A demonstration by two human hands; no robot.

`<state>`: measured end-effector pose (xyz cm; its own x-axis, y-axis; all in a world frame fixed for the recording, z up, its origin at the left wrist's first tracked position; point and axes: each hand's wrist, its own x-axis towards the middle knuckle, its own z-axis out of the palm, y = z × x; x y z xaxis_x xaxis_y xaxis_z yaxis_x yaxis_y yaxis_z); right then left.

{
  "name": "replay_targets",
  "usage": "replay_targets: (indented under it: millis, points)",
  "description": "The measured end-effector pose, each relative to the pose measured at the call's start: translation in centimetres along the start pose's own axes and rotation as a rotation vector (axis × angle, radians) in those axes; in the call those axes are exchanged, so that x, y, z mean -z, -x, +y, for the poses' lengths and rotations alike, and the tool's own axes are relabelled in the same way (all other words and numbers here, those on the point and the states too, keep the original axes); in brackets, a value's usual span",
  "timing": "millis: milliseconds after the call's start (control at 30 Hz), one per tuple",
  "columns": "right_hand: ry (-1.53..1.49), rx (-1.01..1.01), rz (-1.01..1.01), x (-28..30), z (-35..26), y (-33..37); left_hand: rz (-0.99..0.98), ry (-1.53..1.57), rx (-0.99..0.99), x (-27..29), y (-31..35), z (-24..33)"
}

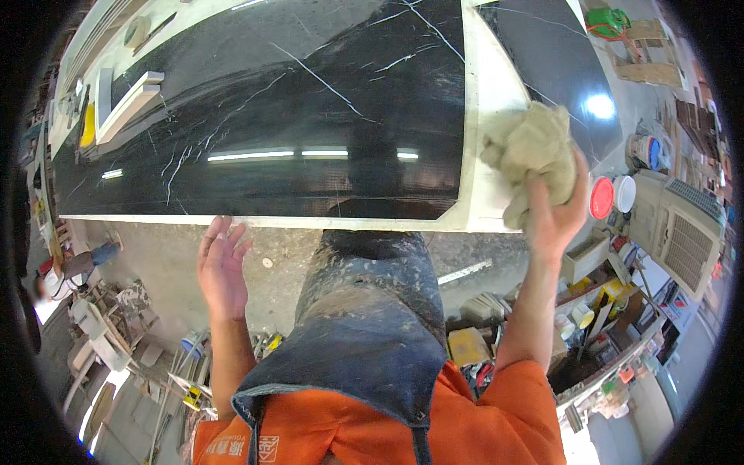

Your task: The person uses an angle grinder to polish the edges of a large black marble slab. They then wipe the surface with a cloth and continue grinding the edges.

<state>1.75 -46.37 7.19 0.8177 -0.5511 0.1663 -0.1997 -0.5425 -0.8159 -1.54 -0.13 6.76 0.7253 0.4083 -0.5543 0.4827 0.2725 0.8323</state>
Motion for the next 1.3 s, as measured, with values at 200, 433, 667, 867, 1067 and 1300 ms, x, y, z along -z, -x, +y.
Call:
replay_targets:
  millis: [200, 433, 667, 867, 1067, 1300]
  points:
    - [0.121, 0.15, 0.073, 0.4, -1.3, -6.9, 0.075, 0.169, -0.018, -1.8, 0.1, 0.0]
    - [0.208, 0.076, -0.049, 0.7, -0.6, 0.1, 0.003, 0.263, -0.019, -0.8, 0.3, -0.4]
    - [-0.109, -0.52, -0.387, -3.0, -0.8, 8.7, 0.09, 0.227, -0.066, 1.8, -1.9, 1.0]
    - [-0.195, -0.685, -0.25, -5.9, -1.8, 10.8, -0.032, 0.091, 0.028, 4.5, -3.6, 3.0]
    - [-0.123, -0.753, -0.024, -8.2, -3.0, 10.9, -0.103, -0.725, -0.266, 11.3, -7.8, 2.9]
    - [-0.08, -0.84, 0.102, -9.1, -4.5, 10.8, -0.238, -1.416, -0.894, 15.7, -13.5, 6.5]
